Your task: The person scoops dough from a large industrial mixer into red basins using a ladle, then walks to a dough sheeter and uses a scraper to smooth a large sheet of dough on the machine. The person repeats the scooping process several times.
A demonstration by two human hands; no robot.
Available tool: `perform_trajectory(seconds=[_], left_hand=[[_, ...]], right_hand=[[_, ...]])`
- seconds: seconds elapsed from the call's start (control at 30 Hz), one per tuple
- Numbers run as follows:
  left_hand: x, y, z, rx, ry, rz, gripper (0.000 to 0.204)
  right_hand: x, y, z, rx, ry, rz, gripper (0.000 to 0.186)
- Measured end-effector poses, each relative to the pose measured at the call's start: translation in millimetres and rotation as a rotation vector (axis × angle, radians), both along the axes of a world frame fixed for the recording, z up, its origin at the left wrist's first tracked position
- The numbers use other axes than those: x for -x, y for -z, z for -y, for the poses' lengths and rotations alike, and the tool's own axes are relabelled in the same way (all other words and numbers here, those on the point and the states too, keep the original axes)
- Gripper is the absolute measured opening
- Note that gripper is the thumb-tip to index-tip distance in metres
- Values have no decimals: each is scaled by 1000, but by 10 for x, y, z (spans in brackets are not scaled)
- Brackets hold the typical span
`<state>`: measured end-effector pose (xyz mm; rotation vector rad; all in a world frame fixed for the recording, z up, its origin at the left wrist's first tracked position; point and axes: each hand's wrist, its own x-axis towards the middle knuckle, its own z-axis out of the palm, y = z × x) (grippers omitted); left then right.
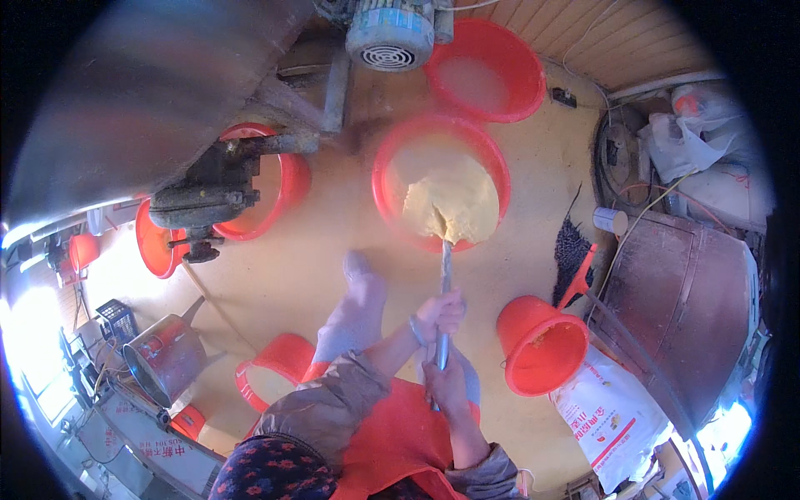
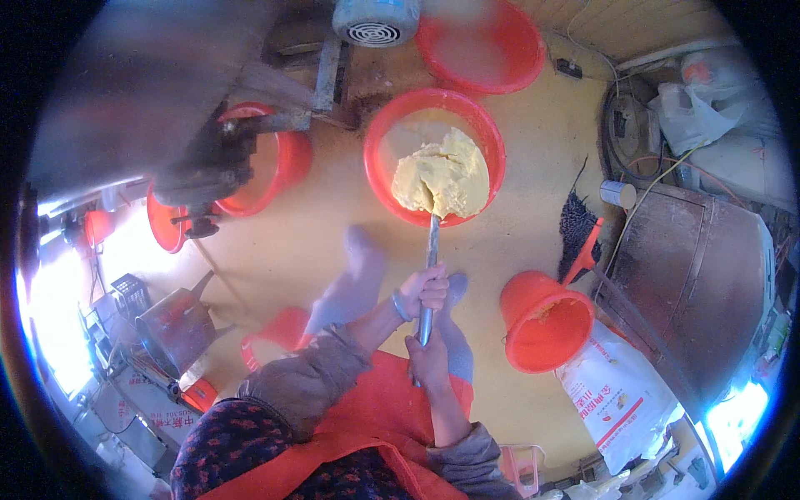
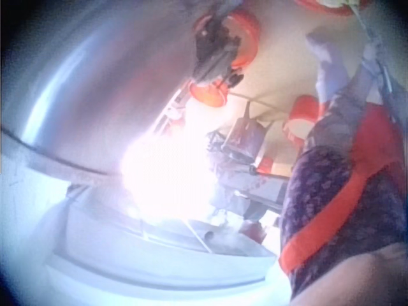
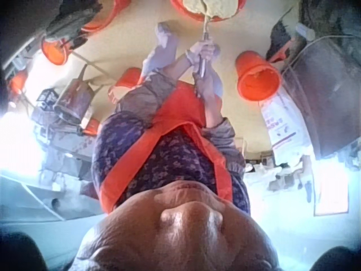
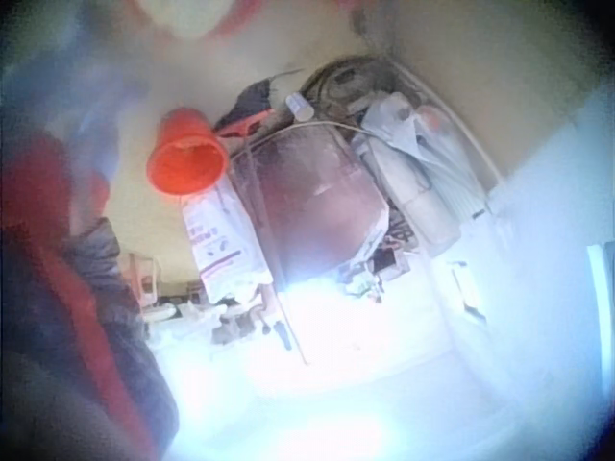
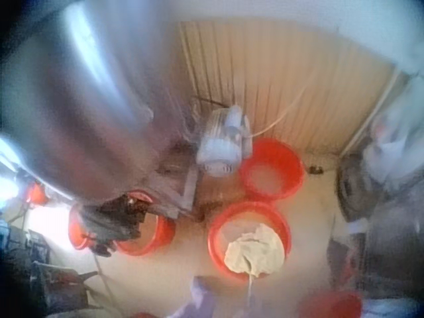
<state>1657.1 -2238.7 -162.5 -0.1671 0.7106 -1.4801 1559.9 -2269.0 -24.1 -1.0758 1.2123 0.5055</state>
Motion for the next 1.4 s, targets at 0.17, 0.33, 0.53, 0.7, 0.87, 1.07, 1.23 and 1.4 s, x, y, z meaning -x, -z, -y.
perform_trajectory(seconds=[0.17,0.33,0.53,0.7,0.87,1.07,1.23,1.4], left_hand=[[-19,0,160,-93,36,122,38],[-37,-27,266,-148,-30,-14,38],[-98,-274,331,-87,-120,-137,38],[-130,-600,361,-100,-122,-237,39],[-160,-1041,385,-54,-125,-234,40],[-153,-1761,413,-6,-160,-199,42],[-215,-2935,364,-5,-152,-179,41],[-563,-4518,227,56,-135,-66,40]], right_hand=[[-97,-91,197,93,-124,-41,15],[-187,-157,389,-58,-72,34,9],[-299,-399,515,-98,-79,-23,11],[-405,-764,571,-73,-140,-58,15],[-465,-1215,595,-34,-219,-135,16],[-460,-2015,601,-54,-209,-167,21],[-597,-3272,503,-29,-214,-209,20],[-929,-4858,165,84,-205,-241,19]])
